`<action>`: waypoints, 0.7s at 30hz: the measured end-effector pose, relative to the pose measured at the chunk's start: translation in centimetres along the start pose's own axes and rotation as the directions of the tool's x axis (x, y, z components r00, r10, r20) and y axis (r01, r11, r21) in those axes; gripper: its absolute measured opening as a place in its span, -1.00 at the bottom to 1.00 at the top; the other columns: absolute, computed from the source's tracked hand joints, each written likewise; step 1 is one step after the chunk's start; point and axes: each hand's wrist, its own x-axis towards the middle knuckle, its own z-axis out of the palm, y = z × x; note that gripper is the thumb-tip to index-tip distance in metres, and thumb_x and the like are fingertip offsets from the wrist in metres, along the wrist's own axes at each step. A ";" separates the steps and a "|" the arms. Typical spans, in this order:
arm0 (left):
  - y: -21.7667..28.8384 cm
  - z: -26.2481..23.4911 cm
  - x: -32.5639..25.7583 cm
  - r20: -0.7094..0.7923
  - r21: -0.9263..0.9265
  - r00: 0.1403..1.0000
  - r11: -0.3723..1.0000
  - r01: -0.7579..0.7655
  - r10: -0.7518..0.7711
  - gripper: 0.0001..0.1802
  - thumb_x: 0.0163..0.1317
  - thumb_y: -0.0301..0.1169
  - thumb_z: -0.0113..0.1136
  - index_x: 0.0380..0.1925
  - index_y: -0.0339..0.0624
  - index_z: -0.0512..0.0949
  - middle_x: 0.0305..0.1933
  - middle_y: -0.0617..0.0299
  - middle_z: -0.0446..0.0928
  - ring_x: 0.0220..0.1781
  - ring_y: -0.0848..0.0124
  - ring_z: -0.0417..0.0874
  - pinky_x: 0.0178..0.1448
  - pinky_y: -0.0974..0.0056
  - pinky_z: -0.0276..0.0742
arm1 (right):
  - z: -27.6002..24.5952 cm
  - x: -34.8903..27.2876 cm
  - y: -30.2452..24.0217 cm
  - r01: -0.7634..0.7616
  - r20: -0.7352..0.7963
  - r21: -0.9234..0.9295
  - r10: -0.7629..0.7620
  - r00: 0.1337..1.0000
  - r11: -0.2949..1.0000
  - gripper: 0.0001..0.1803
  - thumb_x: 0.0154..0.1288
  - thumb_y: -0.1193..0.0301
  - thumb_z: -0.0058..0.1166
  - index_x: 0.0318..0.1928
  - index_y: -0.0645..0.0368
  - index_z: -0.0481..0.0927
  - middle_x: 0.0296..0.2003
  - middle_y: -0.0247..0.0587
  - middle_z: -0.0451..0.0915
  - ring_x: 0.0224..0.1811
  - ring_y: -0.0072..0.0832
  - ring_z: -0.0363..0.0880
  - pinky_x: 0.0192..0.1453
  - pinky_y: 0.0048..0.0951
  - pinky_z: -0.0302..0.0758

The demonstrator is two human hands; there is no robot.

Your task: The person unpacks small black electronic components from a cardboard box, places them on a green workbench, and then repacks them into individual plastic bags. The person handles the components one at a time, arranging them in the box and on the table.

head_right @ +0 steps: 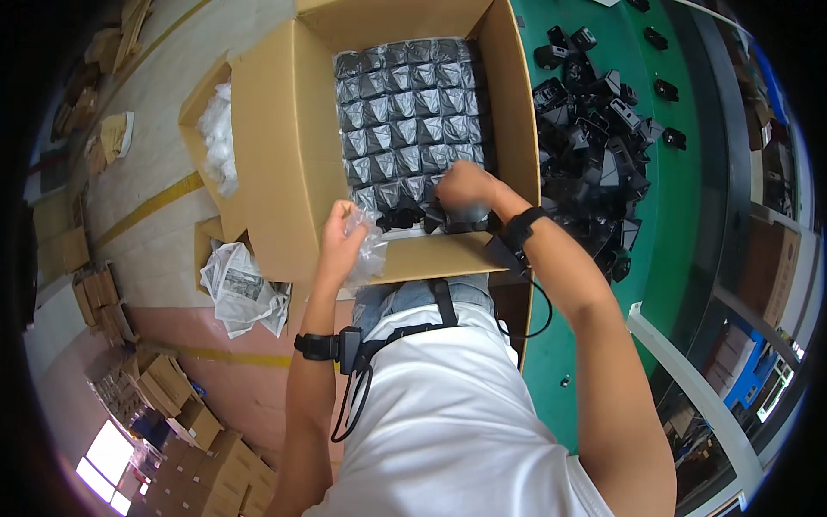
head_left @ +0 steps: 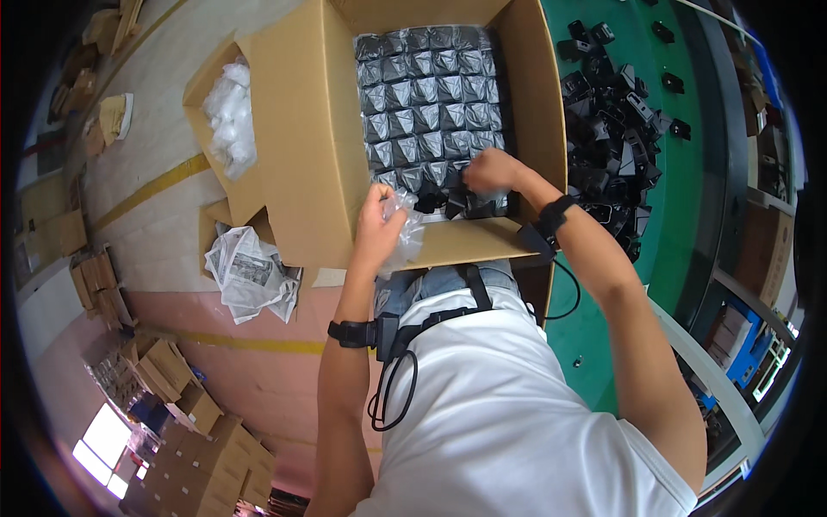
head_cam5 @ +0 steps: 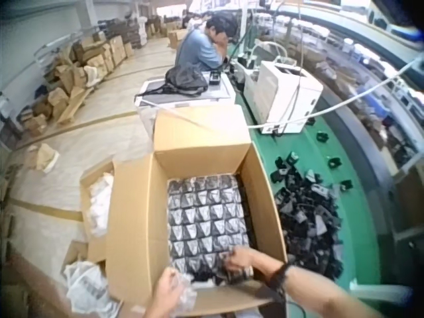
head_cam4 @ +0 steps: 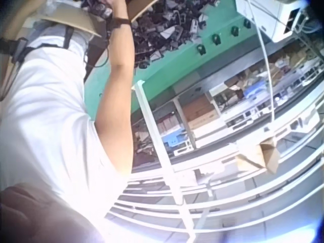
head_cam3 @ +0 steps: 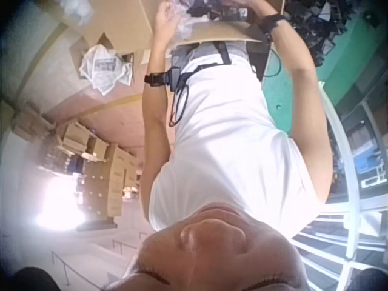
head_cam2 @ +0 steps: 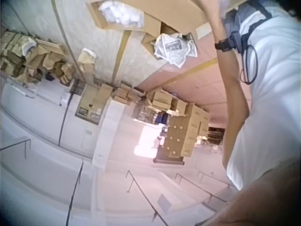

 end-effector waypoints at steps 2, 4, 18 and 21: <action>0.7 -0.2 -0.8 0.071 -0.029 0.996 0.998 0.056 -0.054 -0.75 0.08 -0.52 0.12 -0.19 -0.24 0.44 -0.35 0.16 0.56 -0.30 0.43 0.55 -0.19 0.32 0.46 | 0.2 1.5 3.2 -0.130 0.057 -0.630 0.213 0.976 0.766 -0.72 0.14 0.27 0.12 -0.52 0.25 0.65 -0.56 -0.20 0.65 -0.52 -0.43 0.64 -0.44 -0.34 0.56; -0.3 -0.2 -1.4 0.105 0.013 0.991 0.997 0.076 -0.077 -0.71 0.10 -0.48 0.12 -0.13 -0.23 0.47 -0.32 0.12 0.59 -0.28 0.38 0.59 -0.16 0.30 0.48 | 1.1 1.2 3.5 -0.023 0.146 -0.837 0.263 0.954 0.547 -0.69 0.12 0.18 0.17 -0.52 0.18 0.68 -0.51 -0.16 0.67 -0.45 -0.38 0.69 -0.39 -0.30 0.60; -3.3 -0.1 -1.1 0.087 0.164 0.994 0.985 0.057 -0.072 -0.68 0.12 -0.29 0.24 -0.21 -0.30 0.52 -0.30 -0.03 0.61 -0.24 0.20 0.65 -0.13 0.18 0.50 | 0.2 6.6 11.4 0.404 0.396 -0.908 -0.090 0.914 0.111 -0.75 0.00 0.19 0.16 -0.41 0.07 0.71 -0.38 -0.28 0.69 -0.41 -0.37 0.64 -0.33 -0.35 0.57; -1.4 -0.7 -1.2 0.117 0.293 0.953 0.926 0.237 -0.281 -0.66 0.11 -0.26 0.32 -0.29 -0.33 0.55 -0.29 0.18 0.58 -0.25 0.47 0.55 -0.09 0.30 0.47 | 1.0 3.1 5.4 -0.099 0.147 -0.430 0.178 0.973 0.897 -0.85 0.02 0.39 0.19 -0.37 0.15 0.69 -0.45 -0.32 0.68 -0.48 -0.51 0.61 -0.45 -0.48 0.49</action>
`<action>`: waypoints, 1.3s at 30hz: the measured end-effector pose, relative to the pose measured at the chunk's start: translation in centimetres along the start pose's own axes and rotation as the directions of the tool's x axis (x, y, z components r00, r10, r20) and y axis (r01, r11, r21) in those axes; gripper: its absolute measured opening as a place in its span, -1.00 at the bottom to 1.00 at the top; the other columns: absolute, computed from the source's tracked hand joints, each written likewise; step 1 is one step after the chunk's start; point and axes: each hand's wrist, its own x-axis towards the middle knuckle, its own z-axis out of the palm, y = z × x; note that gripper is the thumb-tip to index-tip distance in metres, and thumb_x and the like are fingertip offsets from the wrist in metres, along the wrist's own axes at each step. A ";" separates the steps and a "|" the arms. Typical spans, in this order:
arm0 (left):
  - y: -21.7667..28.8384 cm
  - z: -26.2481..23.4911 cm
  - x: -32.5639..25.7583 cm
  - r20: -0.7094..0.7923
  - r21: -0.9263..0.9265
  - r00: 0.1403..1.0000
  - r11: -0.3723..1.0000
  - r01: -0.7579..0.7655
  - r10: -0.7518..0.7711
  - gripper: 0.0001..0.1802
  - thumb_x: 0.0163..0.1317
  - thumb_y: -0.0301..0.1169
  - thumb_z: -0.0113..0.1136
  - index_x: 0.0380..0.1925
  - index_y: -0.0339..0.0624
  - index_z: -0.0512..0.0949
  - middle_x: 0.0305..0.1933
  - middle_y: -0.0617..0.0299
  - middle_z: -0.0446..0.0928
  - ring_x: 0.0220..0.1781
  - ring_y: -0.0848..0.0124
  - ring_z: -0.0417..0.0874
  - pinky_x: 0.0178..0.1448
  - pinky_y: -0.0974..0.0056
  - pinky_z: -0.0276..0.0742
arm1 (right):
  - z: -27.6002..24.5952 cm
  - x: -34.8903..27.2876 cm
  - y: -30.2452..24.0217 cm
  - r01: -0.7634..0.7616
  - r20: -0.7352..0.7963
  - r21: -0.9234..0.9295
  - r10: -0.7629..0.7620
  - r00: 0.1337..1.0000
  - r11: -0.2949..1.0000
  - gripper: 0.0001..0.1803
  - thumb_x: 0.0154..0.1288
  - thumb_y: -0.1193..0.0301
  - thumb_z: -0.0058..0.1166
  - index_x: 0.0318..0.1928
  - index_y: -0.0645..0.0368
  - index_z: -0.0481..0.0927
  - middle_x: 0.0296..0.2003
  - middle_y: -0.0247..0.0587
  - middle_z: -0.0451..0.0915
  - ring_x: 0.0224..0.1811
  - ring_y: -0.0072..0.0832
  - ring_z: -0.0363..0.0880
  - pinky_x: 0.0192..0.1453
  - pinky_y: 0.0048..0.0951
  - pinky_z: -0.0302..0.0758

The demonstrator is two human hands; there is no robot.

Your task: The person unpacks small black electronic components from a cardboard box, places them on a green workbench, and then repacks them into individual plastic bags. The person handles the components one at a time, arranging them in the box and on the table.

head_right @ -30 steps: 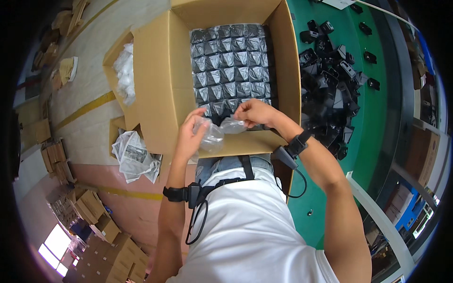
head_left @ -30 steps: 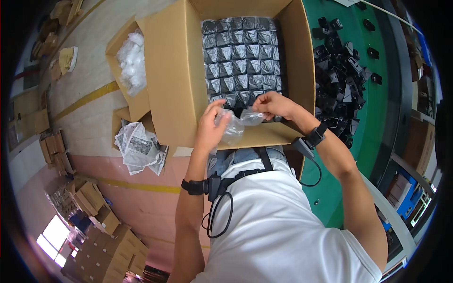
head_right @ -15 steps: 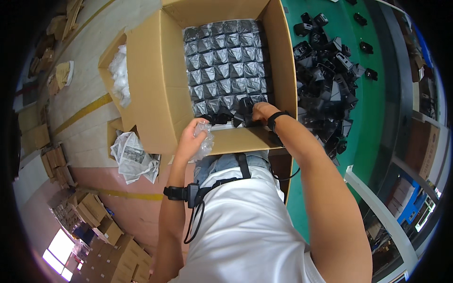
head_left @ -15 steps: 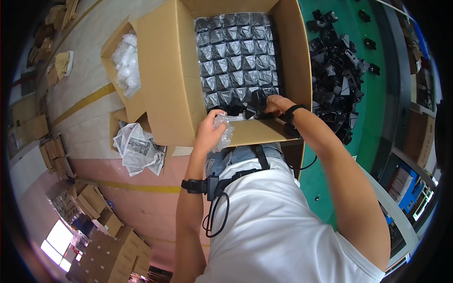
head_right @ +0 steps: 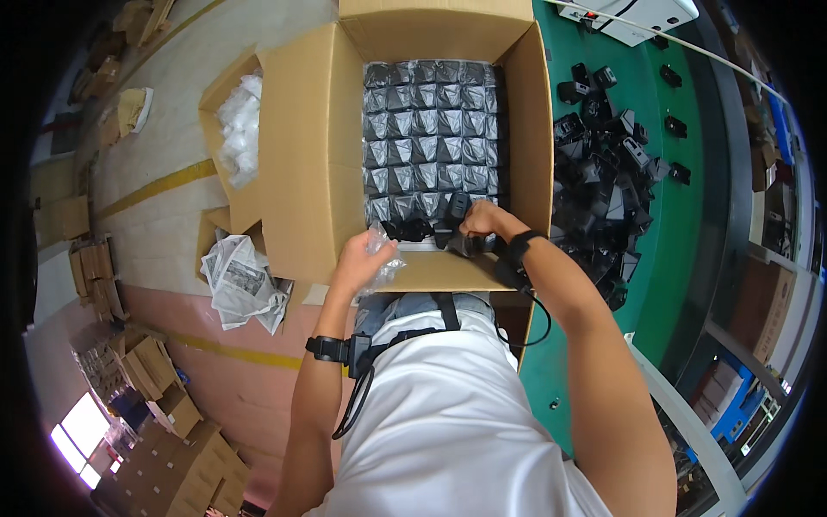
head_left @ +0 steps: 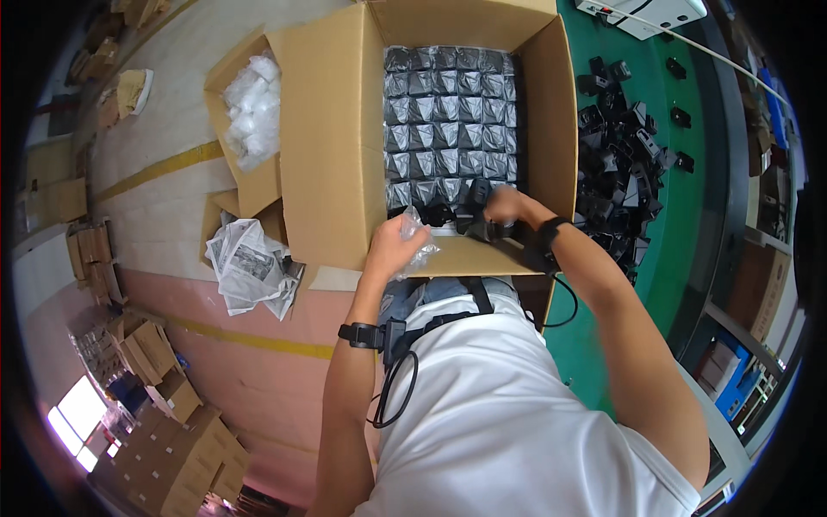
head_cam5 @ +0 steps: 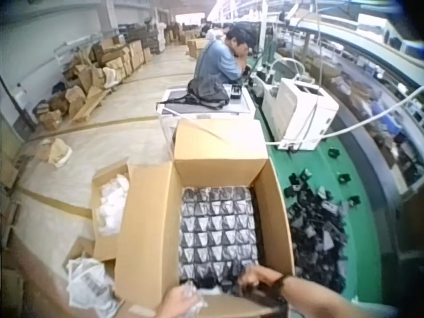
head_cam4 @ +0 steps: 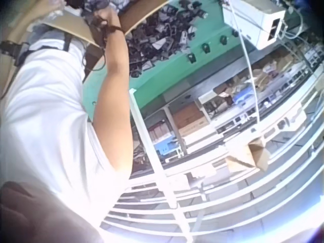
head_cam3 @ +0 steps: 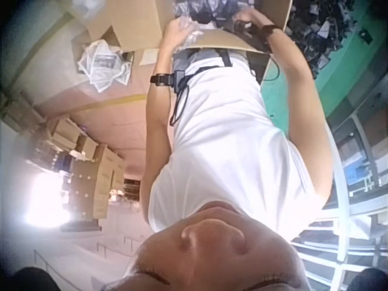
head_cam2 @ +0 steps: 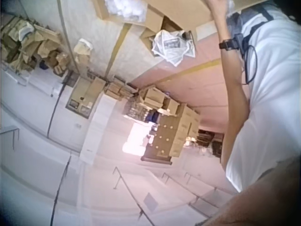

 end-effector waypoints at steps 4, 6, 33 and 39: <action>0.1 0.4 0.9 0.001 -0.027 0.965 0.965 -0.262 0.262 -0.39 -0.11 -0.13 0.49 -0.17 -0.34 0.51 -0.17 0.01 0.54 -0.11 0.21 0.59 -0.02 0.22 0.47 | -1.9 -10.4 -7.7 0.145 0.098 0.568 -0.242 0.965 0.810 -0.83 0.16 0.34 0.11 -0.33 0.15 0.66 -0.43 -0.38 0.62 -0.39 -0.66 0.56 -0.35 -0.62 0.48; 1.3 1.4 1.1 0.020 -0.158 0.931 0.921 -0.357 0.364 -0.27 -0.17 -0.09 0.54 -0.08 -0.35 0.48 -0.06 0.04 0.50 -0.02 0.25 0.55 0.07 0.24 0.45 | -2.6 -13.9 -9.6 0.176 0.086 0.644 -0.299 0.950 0.745 -0.85 0.19 0.37 0.09 -0.31 0.18 0.62 -0.38 -0.37 0.62 -0.33 -0.66 0.58 -0.27 -0.67 0.48; -0.8 1.2 0.1 -0.024 -0.248 0.972 0.941 -0.231 0.232 -0.82 -0.05 -0.66 -0.08 -0.48 -0.29 0.52 -0.29 0.20 0.58 -0.19 0.40 0.54 -0.04 0.34 0.43 | 1.4 0.8 0.2 -0.016 0.026 -0.723 0.051 0.998 0.691 -0.58 0.06 0.23 0.12 -0.05 0.10 0.66 -0.01 -0.14 0.63 0.05 -0.17 0.60 0.05 -0.27 0.55; -1.9 1.1 0.2 -0.228 -0.280 0.948 0.918 -0.282 0.222 -0.87 0.00 -0.51 0.11 -0.39 -0.26 0.51 -0.44 0.11 0.55 -0.41 0.31 0.55 -0.25 0.24 0.47 | -4.8 -12.0 -7.7 0.364 -0.017 0.072 -0.364 0.931 0.929 -0.63 0.14 0.37 0.23 -0.07 0.33 0.64 -0.21 -0.11 0.70 -0.14 -0.47 0.65 0.02 -0.44 0.53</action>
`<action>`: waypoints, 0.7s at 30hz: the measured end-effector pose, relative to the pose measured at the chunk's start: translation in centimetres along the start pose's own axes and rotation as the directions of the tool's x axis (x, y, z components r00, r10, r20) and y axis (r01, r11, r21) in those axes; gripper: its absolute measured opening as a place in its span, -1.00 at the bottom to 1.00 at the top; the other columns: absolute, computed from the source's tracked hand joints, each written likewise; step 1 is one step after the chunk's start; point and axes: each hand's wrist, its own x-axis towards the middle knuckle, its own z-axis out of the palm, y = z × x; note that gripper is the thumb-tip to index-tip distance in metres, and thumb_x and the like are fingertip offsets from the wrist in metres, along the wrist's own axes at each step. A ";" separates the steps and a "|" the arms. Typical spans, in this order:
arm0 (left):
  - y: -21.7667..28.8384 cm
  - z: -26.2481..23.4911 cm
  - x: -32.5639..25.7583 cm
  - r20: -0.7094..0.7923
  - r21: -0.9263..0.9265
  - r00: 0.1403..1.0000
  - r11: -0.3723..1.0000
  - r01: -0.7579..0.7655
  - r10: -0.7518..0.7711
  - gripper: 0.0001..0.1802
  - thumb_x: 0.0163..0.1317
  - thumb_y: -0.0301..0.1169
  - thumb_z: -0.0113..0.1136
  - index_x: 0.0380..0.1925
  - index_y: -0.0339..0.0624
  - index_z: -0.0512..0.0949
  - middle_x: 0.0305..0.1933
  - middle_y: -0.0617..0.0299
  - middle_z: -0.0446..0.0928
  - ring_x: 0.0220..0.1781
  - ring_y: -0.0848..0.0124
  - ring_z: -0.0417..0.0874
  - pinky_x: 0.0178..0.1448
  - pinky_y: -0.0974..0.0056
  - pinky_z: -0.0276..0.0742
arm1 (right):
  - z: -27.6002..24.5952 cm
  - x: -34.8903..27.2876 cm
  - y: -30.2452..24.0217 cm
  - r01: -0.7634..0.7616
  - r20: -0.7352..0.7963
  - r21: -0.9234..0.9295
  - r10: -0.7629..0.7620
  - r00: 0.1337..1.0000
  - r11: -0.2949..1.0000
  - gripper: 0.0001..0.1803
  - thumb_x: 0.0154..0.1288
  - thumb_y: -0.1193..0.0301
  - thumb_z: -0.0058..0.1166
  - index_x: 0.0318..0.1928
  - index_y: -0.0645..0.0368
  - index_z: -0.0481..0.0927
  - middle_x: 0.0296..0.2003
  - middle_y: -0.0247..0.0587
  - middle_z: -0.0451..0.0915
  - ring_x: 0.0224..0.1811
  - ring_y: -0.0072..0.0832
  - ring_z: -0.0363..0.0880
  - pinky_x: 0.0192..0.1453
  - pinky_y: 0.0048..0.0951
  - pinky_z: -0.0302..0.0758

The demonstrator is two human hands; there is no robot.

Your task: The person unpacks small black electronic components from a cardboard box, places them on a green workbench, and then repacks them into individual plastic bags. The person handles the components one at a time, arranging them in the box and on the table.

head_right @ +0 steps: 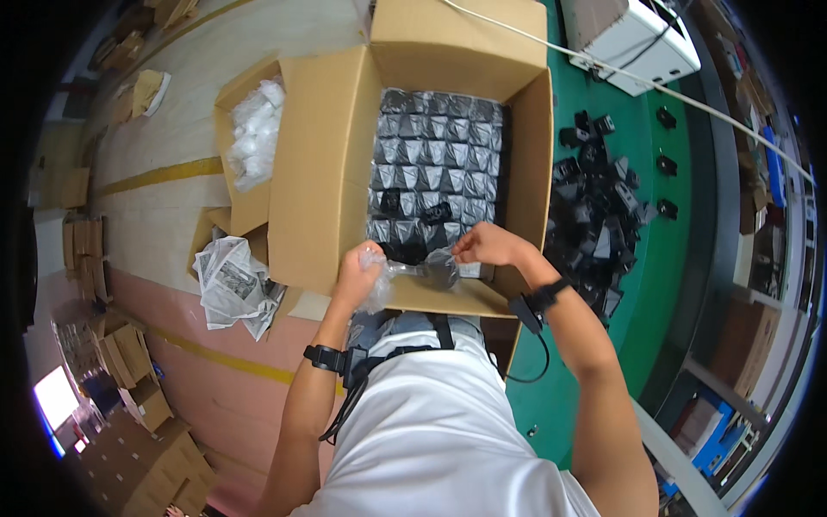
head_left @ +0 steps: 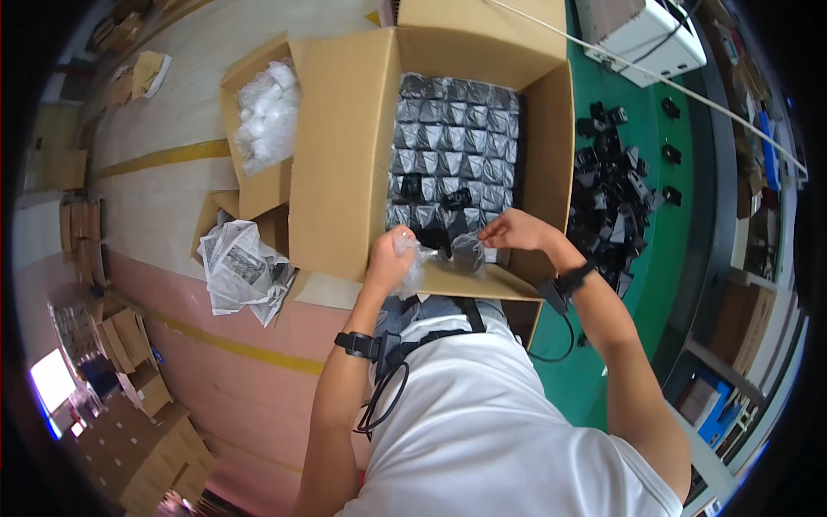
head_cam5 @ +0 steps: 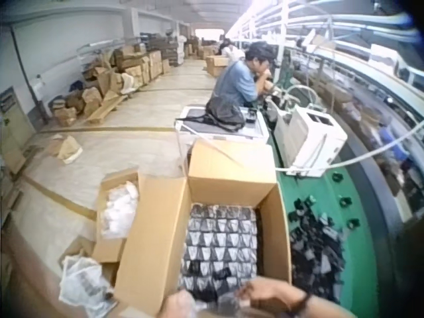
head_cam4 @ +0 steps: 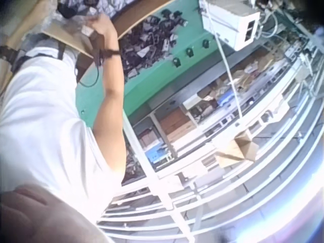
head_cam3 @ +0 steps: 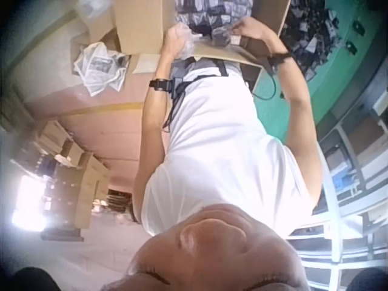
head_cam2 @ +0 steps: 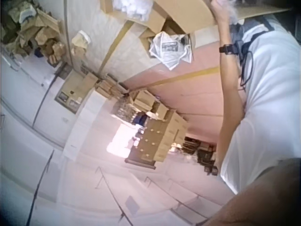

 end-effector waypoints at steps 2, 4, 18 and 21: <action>1.1 0.4 0.2 0.103 0.129 0.991 0.987 -0.099 0.086 -0.65 0.01 -0.31 0.31 -0.24 -0.22 0.45 -0.38 0.11 0.54 -0.34 0.27 0.56 -0.19 0.22 0.48 | -0.1 -2.5 -3.1 0.101 -0.057 0.257 -0.089 0.994 0.961 -0.67 0.25 0.42 0.20 -0.02 0.34 0.62 -0.16 -0.21 0.68 -0.10 -0.57 0.60 0.08 -0.51 0.49; 3.5 1.5 0.1 0.156 0.201 0.973 0.959 -0.199 0.169 -0.38 -0.02 -0.15 0.42 -0.03 -0.19 0.39 -0.29 0.11 0.54 -0.23 0.27 0.55 -0.07 0.21 0.47 | 0.4 -3.2 -4.2 0.108 -0.032 0.446 -0.105 0.994 0.888 -0.67 0.25 0.46 0.19 0.01 0.34 0.60 -0.11 -0.20 0.67 -0.07 -0.57 0.59 0.10 -0.51 0.48; 3.1 2.1 1.4 0.333 0.059 0.942 0.998 0.013 -0.032 -0.20 -0.17 -0.27 0.52 0.12 -0.23 0.38 -0.11 0.12 0.55 -0.09 0.30 0.57 0.07 0.25 0.47 | 2.9 -3.1 -4.6 0.259 -0.186 0.851 -0.200 0.962 0.457 -0.71 0.29 0.44 0.13 -0.04 0.37 0.59 -0.16 -0.10 0.67 -0.10 -0.44 0.64 0.11 -0.46 0.50; 1.5 2.4 0.7 0.173 0.070 0.984 0.997 0.035 -0.047 -0.37 -0.18 -0.39 0.46 -0.02 -0.26 0.46 -0.15 0.09 0.58 -0.11 0.31 0.60 0.02 0.25 0.49 | 2.7 -2.1 -3.1 0.205 -0.201 0.820 -0.067 0.977 0.534 -0.72 0.34 0.39 0.09 -0.06 0.34 0.60 -0.18 -0.15 0.67 -0.14 -0.50 0.63 0.04 -0.49 0.52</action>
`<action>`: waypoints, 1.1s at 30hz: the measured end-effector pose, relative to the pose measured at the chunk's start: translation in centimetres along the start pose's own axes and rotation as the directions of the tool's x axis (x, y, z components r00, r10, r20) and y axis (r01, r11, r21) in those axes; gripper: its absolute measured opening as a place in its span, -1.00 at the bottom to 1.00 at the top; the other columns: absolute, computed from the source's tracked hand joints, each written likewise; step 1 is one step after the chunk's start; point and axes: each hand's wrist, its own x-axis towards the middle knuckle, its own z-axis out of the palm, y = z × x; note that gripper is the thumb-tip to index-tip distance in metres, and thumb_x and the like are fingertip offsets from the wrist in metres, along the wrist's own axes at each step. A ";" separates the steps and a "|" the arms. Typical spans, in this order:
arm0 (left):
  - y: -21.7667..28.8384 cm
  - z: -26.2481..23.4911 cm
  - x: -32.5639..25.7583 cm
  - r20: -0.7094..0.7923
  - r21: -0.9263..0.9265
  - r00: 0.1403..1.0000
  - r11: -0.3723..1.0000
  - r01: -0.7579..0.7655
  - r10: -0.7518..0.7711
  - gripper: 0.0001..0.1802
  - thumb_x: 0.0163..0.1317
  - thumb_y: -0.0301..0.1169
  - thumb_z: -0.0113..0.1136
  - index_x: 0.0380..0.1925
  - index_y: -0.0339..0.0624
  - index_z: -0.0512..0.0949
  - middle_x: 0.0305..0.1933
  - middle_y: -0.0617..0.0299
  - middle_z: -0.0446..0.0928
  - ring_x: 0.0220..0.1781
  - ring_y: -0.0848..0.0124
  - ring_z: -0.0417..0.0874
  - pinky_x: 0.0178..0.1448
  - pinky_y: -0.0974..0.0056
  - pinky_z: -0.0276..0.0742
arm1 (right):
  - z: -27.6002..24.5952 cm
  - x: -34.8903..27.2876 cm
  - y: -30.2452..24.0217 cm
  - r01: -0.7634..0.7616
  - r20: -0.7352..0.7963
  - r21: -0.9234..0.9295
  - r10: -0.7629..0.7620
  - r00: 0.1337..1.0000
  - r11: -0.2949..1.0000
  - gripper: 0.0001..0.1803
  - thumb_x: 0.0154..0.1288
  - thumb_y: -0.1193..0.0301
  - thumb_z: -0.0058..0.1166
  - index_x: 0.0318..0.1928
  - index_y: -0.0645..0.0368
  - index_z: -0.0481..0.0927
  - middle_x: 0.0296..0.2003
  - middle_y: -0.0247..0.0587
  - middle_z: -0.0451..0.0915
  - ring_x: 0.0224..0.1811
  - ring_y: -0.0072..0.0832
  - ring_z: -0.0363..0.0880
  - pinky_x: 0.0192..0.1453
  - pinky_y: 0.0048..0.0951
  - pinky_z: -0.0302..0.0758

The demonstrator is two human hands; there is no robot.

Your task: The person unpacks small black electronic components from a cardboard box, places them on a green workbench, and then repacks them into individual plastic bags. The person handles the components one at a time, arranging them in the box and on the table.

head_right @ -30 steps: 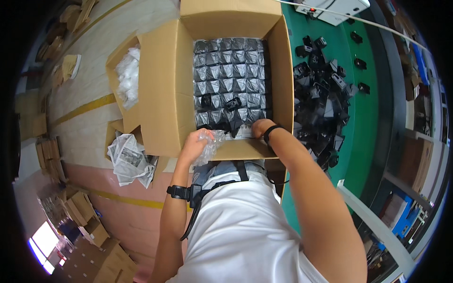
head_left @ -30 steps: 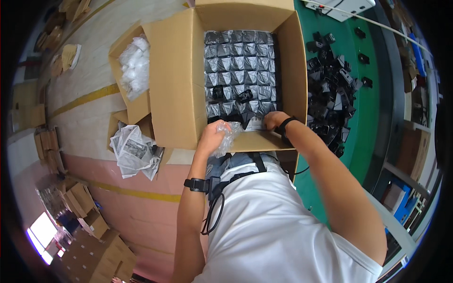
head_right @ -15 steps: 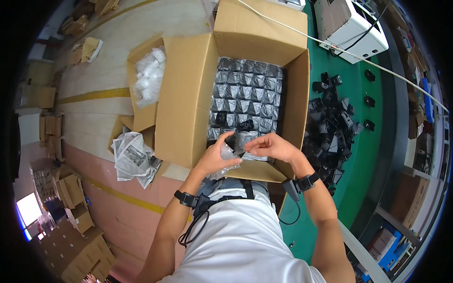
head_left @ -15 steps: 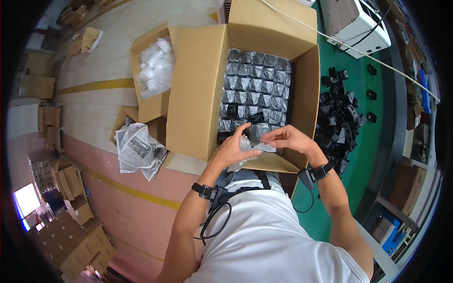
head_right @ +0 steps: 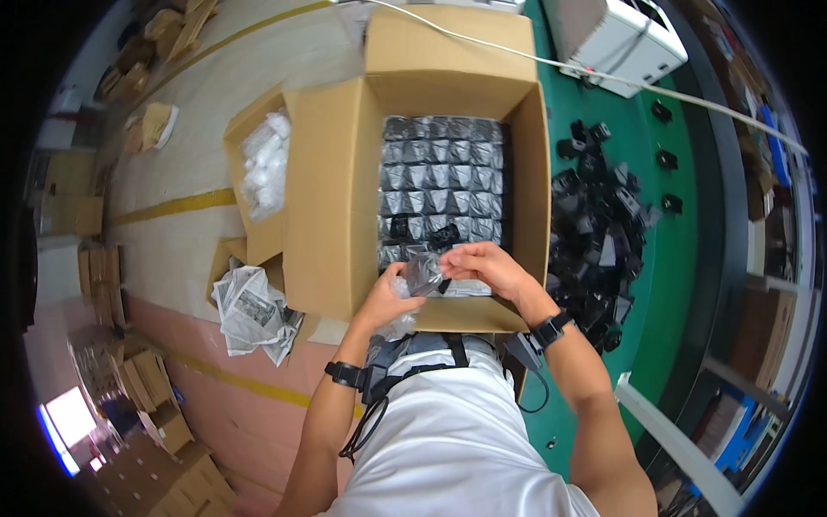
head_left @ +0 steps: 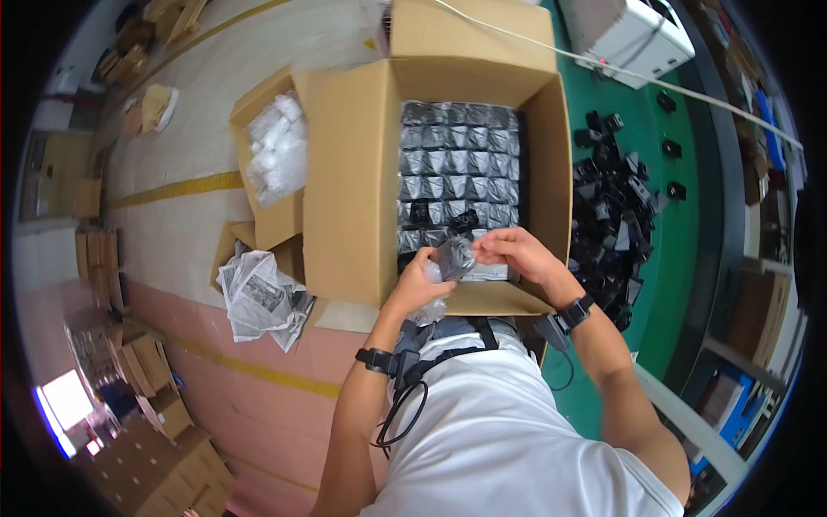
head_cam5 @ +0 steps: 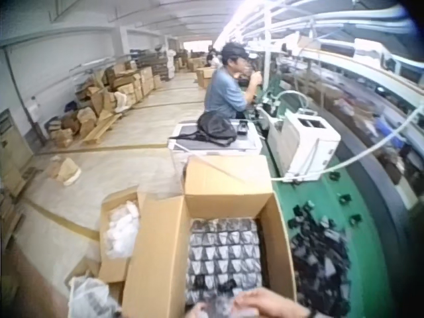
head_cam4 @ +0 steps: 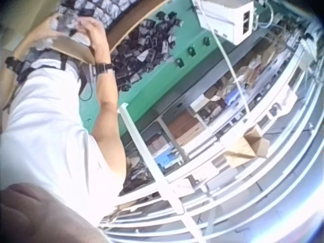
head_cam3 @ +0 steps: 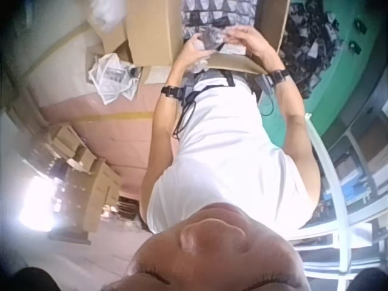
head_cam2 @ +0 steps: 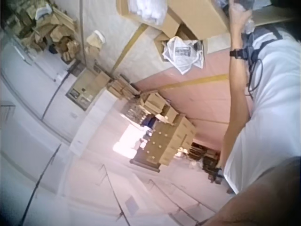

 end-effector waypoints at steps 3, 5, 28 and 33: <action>-0.2 -1.2 -0.7 -0.062 0.210 0.997 0.977 -0.028 0.042 -0.51 -0.21 -0.46 0.41 -0.16 -0.26 0.52 -0.26 0.02 0.62 -0.19 0.21 0.66 -0.06 0.19 0.53 | -0.4 1.7 -0.1 -0.032 -0.058 -0.214 0.020 0.998 0.976 -0.72 0.33 0.38 0.08 -0.04 0.28 0.60 -0.20 -0.21 0.67 -0.16 -0.55 0.62 -0.02 -0.54 0.51; 0.9 -1.4 -1.2 -0.097 0.339 0.995 0.941 -0.001 0.035 -0.76 -0.19 -0.56 0.26 -0.40 -0.27 0.57 -0.44 0.05 0.60 -0.40 0.22 0.63 -0.21 0.17 0.52 | -3.1 3.5 1.4 -0.003 -0.053 -0.359 -0.017 0.998 0.933 -0.72 0.28 0.38 0.09 -0.06 0.25 0.61 -0.22 -0.25 0.68 -0.20 -0.58 0.62 -0.09 -0.56 0.51; 1.7 -1.2 -1.8 0.012 0.171 0.995 0.981 0.094 -0.097 -0.74 -0.03 -0.58 0.05 -0.27 -0.18 0.53 -0.32 0.15 0.58 -0.21 0.32 0.59 -0.02 0.27 0.46 | -12.6 7.6 12.4 -0.529 -0.515 -0.848 0.282 0.809 -0.030 -0.44 -0.16 0.19 0.44 -0.10 0.20 0.66 0.00 -0.01 0.60 0.05 -0.21 0.60 0.09 -0.29 0.57; 0.7 -1.3 -1.4 0.010 0.122 0.996 0.989 0.082 -0.084 -0.83 0.00 -0.51 0.11 -0.34 -0.15 0.55 -0.39 0.12 0.60 -0.31 0.24 0.63 -0.13 0.22 0.51 | -10.6 6.6 10.0 -0.467 -0.423 -0.874 0.267 0.866 0.132 -0.55 -0.11 0.12 0.44 -0.32 0.24 0.72 -0.23 -0.08 0.70 -0.16 -0.22 0.68 -0.09 -0.28 0.61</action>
